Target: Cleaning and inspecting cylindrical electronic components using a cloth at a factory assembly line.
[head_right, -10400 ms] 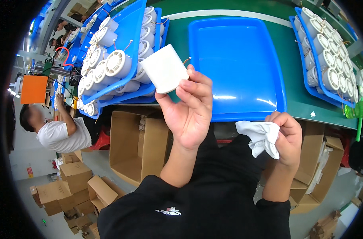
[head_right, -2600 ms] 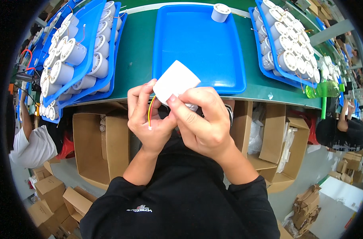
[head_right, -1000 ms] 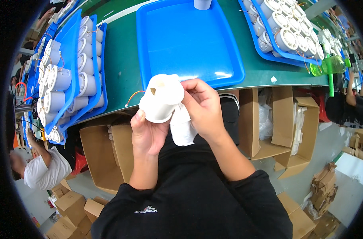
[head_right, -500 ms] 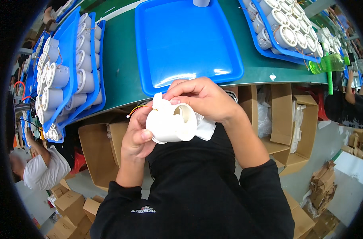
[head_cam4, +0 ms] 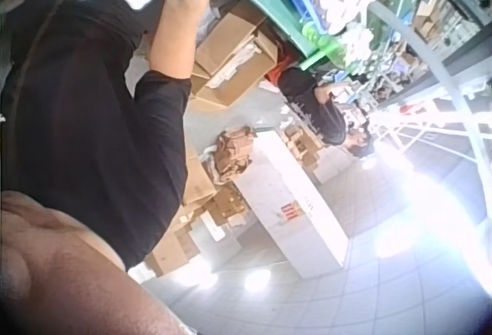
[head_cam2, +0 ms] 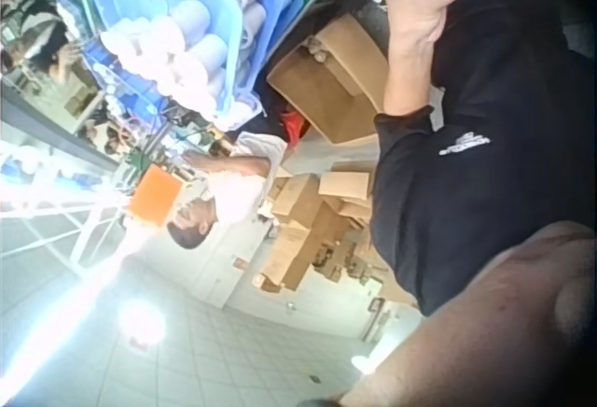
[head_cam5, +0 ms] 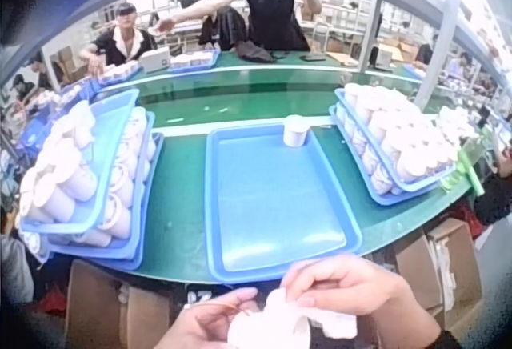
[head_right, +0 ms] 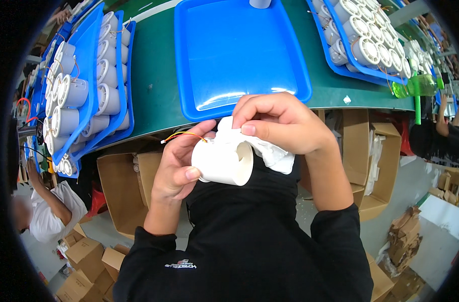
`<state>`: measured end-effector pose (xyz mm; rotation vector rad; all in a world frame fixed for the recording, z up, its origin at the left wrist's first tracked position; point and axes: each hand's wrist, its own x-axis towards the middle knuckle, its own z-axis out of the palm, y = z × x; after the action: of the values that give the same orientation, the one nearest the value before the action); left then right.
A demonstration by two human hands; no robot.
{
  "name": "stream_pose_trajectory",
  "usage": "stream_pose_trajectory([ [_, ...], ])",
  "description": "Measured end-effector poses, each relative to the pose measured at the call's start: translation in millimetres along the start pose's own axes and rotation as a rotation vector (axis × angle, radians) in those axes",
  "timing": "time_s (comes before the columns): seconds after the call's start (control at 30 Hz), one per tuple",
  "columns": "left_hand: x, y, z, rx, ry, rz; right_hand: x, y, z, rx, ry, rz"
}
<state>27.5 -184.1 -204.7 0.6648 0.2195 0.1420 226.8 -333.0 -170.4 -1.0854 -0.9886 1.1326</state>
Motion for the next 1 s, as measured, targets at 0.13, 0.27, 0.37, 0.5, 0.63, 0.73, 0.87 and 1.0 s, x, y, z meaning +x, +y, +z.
stream_pose_trajectory([
  [0.13,0.7,2.7,-1.0,0.073,-0.060,-0.048,-4.8,-11.4,-1.1,-0.101,-0.004,-0.019],
  [0.27,2.2,-1.2,-5.2,0.187,-0.032,-0.033,-7.0,-32.1,-4.1,-0.381,-0.157,-0.108],
  [0.37,0.0,0.9,-7.6,0.276,0.059,0.121,-15.7,-43.8,7.3,-0.558,-0.244,-0.089],
  [0.5,-1.8,3.2,-6.1,0.762,0.097,0.473,-36.0,-47.5,2.2,-0.533,-0.097,-0.152],
  [0.63,1.0,5.9,2.9,1.041,0.103,0.686,-48.4,-38.8,-1.1,-0.509,0.066,-0.154],
  [0.73,1.6,-0.2,8.1,1.090,0.157,0.785,-53.3,-29.0,-0.1,-0.468,0.162,-0.187],
  [0.87,2.3,-5.3,7.6,1.277,0.178,1.006,-61.7,-16.9,2.2,-0.363,0.352,-0.206],
  [1.0,3.3,-2.7,12.5,1.429,0.114,1.137,-67.0,-10.8,3.5,-0.336,0.433,-0.209],
])
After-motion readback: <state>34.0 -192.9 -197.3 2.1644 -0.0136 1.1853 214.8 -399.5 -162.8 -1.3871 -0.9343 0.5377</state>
